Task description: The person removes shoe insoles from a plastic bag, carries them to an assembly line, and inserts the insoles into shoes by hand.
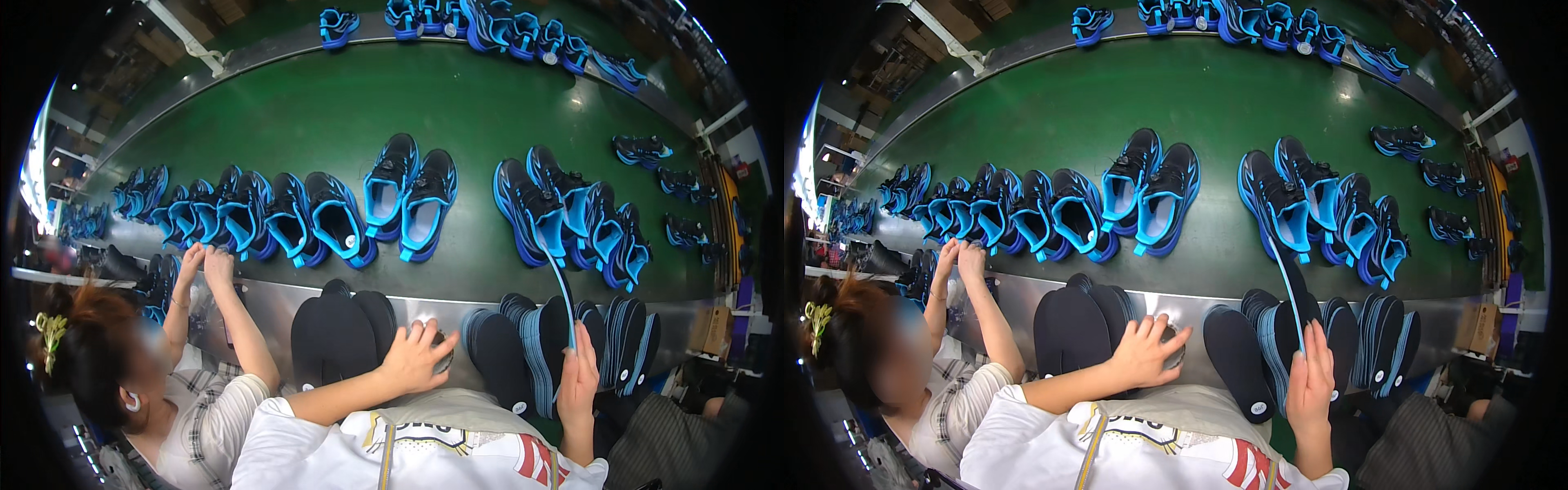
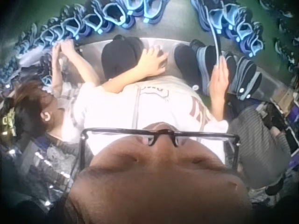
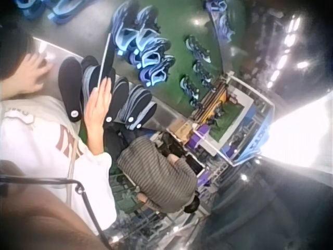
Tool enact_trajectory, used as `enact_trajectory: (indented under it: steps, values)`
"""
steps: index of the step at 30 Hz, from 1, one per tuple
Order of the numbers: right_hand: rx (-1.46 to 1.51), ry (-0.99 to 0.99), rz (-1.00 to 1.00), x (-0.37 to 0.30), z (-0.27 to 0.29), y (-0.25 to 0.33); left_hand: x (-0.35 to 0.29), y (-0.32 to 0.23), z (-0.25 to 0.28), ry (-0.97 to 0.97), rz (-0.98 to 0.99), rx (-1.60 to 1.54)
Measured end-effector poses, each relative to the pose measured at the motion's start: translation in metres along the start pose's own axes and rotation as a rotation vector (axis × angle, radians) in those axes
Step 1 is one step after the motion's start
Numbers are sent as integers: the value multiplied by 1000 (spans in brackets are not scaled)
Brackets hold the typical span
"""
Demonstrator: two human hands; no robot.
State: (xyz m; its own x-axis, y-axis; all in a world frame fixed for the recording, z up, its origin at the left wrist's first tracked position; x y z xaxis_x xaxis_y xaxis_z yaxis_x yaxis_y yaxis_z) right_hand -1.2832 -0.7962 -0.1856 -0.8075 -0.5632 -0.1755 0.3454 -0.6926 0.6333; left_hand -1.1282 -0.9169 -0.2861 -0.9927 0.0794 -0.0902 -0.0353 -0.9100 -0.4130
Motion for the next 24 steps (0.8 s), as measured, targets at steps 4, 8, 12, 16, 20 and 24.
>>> enact_trajectory:
  steps: [4,8,12,16,20,24]
  values:
    - [40,-44,3,2,4,-6,16,26,17,-146,24,-62]
    - [-37,-91,9,13,5,-12,43,119,60,-373,103,431]
    - [-119,-131,143,38,12,9,69,191,15,27,130,285]
    - [-117,-156,260,72,7,38,96,189,24,-186,165,166]
    - [-136,-137,400,97,-14,63,130,145,16,-250,278,-143]
    - [-225,-107,477,106,-20,84,111,102,59,-741,-6,309]
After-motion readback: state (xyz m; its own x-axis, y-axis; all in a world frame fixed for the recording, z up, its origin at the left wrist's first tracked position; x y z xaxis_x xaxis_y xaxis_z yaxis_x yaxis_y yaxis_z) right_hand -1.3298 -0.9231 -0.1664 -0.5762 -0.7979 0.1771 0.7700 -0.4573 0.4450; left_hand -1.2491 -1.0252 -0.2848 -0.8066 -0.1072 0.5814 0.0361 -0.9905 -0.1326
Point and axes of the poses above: each hand's wrist, its own x-axis towards the middle knuckle, its own z-axis out of the back of the hand, y = z × x, the point moved 10 cm from there along x, towards the middle knuckle, and after that the axes turned 14 degrees about -z, right-handed, at the moved point
